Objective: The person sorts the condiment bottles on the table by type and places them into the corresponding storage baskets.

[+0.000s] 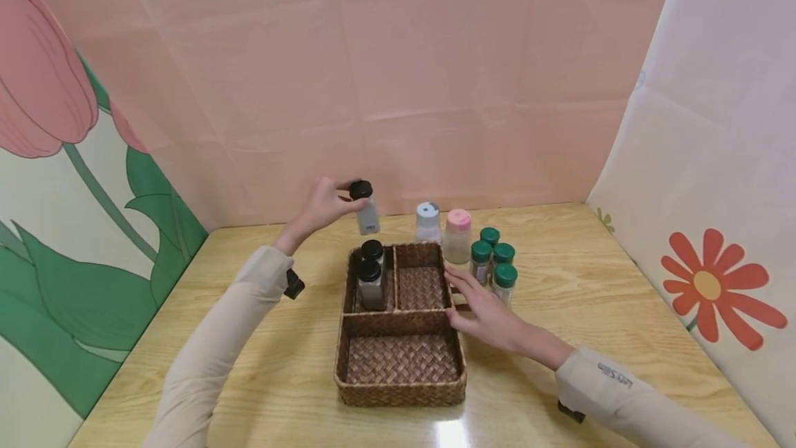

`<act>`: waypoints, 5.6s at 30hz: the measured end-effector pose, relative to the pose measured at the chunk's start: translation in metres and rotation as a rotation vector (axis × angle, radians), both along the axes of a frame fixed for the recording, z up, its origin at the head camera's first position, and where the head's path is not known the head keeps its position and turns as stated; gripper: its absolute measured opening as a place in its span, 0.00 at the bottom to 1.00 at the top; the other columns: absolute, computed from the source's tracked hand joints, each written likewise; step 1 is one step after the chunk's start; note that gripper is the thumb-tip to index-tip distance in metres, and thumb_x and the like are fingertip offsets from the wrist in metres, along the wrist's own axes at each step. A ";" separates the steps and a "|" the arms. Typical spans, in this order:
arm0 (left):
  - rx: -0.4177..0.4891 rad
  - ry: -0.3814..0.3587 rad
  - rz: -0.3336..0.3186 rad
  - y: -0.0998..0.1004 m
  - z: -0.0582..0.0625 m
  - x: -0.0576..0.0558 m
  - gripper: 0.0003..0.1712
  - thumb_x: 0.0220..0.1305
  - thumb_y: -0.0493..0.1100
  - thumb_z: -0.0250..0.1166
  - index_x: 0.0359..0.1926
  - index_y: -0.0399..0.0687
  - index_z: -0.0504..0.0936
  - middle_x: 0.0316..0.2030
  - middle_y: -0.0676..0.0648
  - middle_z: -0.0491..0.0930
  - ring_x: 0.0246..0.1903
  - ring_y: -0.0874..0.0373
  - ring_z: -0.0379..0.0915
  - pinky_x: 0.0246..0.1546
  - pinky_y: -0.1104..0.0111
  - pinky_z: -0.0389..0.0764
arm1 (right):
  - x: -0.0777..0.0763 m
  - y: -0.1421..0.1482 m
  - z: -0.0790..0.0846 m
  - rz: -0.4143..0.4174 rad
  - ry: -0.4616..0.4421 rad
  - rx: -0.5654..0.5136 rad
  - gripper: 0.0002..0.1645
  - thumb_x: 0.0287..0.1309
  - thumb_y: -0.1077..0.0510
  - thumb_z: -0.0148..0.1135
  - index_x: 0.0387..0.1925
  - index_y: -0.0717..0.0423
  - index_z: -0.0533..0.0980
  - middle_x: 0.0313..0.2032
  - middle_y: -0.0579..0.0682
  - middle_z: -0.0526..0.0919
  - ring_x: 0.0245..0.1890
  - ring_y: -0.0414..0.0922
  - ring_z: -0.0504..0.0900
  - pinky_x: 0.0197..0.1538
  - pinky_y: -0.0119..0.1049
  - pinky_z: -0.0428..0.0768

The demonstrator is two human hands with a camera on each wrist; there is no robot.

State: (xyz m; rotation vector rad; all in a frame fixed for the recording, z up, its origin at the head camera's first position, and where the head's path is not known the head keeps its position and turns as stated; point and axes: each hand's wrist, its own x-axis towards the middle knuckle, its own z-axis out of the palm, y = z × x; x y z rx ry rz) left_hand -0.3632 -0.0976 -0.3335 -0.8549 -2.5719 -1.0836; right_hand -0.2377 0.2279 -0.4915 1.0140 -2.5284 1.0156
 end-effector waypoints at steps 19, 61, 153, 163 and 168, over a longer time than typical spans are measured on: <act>-0.003 0.012 -0.010 -0.013 0.010 0.017 0.29 0.63 0.44 0.71 0.62 0.38 0.78 0.52 0.38 0.82 0.42 0.52 0.84 0.39 0.69 0.83 | 0.000 0.000 0.001 -0.006 0.006 0.010 0.40 0.61 0.62 0.64 0.71 0.69 0.60 0.71 0.62 0.60 0.58 0.60 0.75 0.48 0.49 0.82; 0.176 -0.042 -0.150 -0.030 0.015 0.077 0.29 0.57 0.40 0.75 0.59 0.39 0.81 0.50 0.38 0.83 0.34 0.55 0.86 0.34 0.68 0.85 | -0.003 0.000 0.001 0.020 0.024 -0.009 0.39 0.63 0.64 0.63 0.71 0.69 0.60 0.69 0.65 0.62 0.57 0.63 0.76 0.45 0.51 0.83; -0.159 0.066 -0.253 -0.014 -0.081 0.105 0.30 0.54 0.45 0.77 0.56 0.35 0.82 0.38 0.43 0.87 0.16 0.70 0.71 0.23 0.76 0.75 | -0.003 -0.001 0.004 -0.015 0.057 0.024 0.38 0.61 0.63 0.64 0.70 0.70 0.62 0.69 0.63 0.63 0.55 0.59 0.78 0.45 0.47 0.84; -0.151 0.100 -0.264 -0.014 -0.091 0.105 0.30 0.56 0.46 0.76 0.56 0.34 0.82 0.41 0.43 0.86 0.14 0.68 0.64 0.22 0.77 0.72 | 0.001 -0.003 0.005 -0.011 0.051 0.022 0.38 0.61 0.63 0.64 0.69 0.72 0.62 0.68 0.65 0.63 0.55 0.60 0.78 0.45 0.44 0.84; -0.150 0.097 -0.256 -0.014 -0.093 0.107 0.29 0.56 0.46 0.76 0.56 0.35 0.82 0.42 0.43 0.86 0.11 0.72 0.57 0.22 0.77 0.69 | 0.000 -0.003 0.005 -0.013 0.053 0.015 0.38 0.61 0.64 0.64 0.69 0.71 0.62 0.68 0.65 0.63 0.55 0.60 0.78 0.45 0.45 0.84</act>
